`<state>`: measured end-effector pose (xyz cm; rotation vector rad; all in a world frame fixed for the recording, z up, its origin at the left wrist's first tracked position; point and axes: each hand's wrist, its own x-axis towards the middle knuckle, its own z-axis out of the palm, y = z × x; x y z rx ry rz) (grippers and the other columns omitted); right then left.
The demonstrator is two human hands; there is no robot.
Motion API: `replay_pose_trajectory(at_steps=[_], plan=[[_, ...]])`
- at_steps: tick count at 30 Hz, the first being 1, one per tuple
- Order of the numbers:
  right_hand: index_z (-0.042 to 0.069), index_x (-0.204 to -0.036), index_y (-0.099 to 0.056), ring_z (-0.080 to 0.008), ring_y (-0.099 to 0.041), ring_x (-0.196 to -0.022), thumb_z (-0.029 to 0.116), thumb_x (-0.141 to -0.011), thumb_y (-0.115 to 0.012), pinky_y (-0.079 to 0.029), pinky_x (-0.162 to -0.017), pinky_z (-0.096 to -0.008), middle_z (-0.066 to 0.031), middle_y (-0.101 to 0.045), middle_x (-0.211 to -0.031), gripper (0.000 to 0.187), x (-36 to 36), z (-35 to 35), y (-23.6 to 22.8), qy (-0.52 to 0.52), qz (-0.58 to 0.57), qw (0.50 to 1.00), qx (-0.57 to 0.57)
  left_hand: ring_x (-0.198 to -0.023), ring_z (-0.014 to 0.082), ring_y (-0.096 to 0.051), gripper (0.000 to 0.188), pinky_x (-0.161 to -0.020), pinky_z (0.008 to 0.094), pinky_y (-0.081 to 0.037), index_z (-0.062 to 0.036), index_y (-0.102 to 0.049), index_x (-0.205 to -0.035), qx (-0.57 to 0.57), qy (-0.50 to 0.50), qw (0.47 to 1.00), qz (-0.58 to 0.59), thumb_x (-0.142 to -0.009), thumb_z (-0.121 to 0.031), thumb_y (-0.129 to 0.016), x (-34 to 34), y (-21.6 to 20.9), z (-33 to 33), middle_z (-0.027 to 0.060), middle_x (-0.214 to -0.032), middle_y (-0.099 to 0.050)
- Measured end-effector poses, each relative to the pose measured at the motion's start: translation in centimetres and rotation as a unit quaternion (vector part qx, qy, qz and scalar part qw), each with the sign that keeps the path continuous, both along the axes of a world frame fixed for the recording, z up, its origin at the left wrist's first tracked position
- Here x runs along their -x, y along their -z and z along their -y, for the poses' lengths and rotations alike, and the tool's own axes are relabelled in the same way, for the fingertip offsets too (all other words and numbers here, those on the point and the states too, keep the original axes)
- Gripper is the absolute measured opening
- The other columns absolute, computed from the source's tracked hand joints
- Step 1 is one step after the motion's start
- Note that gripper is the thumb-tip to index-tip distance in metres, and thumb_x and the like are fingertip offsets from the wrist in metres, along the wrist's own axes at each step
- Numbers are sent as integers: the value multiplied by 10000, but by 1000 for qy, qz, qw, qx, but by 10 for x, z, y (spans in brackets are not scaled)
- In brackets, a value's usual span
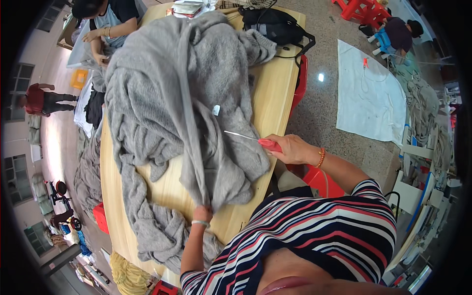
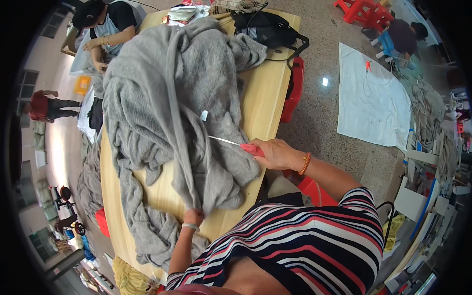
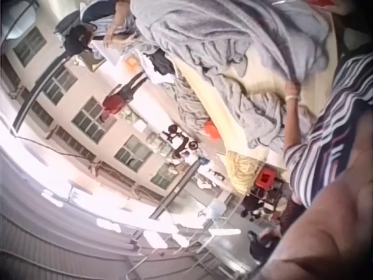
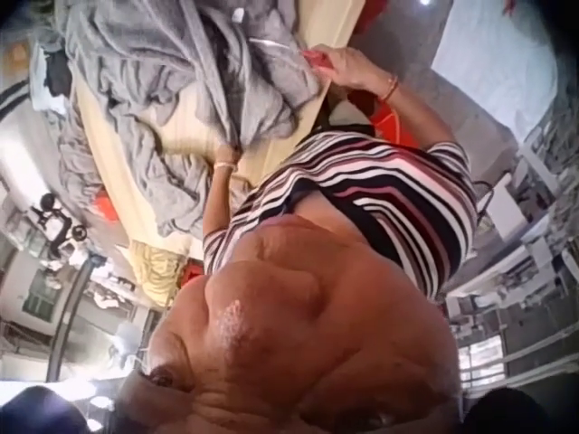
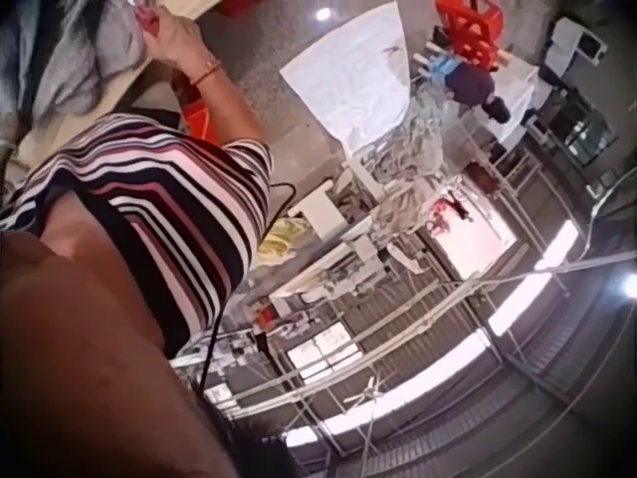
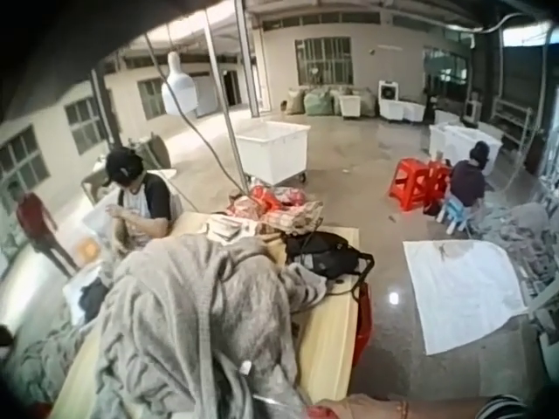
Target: Trim loose threads from a knitted garment using scissors.
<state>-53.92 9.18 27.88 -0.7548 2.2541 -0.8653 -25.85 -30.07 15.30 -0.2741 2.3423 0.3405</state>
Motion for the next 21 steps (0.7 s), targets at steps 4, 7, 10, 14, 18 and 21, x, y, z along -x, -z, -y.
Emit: replay_pose_trajectory(at_steps=[4,7,10,14,18,21], plan=[[54,-1249,-526,-429,-645,-852,252,-872,-638,-519,-770,-486,-252,-662,-927,440,25,-1,10,32,-13,999,9,-891,351,-677,247,-802,484,-540,-143,-740,-924,43,152,970,184,-837,-324,-595,14,-32,10,190,-995,-694],[52,-1253,-523,-423,-648,-854,234,-868,-639,-519,-770,-475,-250,-661,-924,441,43,-11,16,52,-3,999,10,-735,409,-651,262,-653,515,-515,-99,-681,-971,-72,7,990,-121,-860,-333,-643,147,-106,-24,206,-899,-666],[49,-1249,-525,-419,-648,-860,218,-864,-640,-518,-771,-461,-241,-662,-933,436,59,-19,25,82,-9,996,11,-1044,357,-562,421,-824,418,-459,-81,-581,-1187,-1,85,864,-497,-792,-137,-718,302,-164,-73,172,-1195,-557],[50,-1262,-519,-419,-646,-870,211,-864,-636,-517,-772,-449,-229,-662,-946,445,80,-18,9,105,0,994,30,-1264,374,-446,521,-1020,476,-365,-112,-557,-1285,91,172,775,-601,-794,-204,-706,458,-166,-83,156,-1374,-475],[62,-1280,-511,-426,-640,-867,217,-862,-639,-516,-766,-456,-228,-662,-941,464,110,-15,-21,108,-16,994,28,-1289,360,-463,491,-1076,450,-336,-112,-556,-1319,80,129,807,-570,-860,-257,-653,536,-106,-42,150,-1389,-515],[77,-1270,-522,-434,-636,-866,241,-863,-648,-513,-758,-468,-232,-660,-937,456,137,-7,-36,106,-47,993,-11,-1271,338,-488,431,-1071,449,-349,-100,-579,-1305,7,126,828,-546,-908,-266,-606,548,-76,-35,134,-1361,-556]])
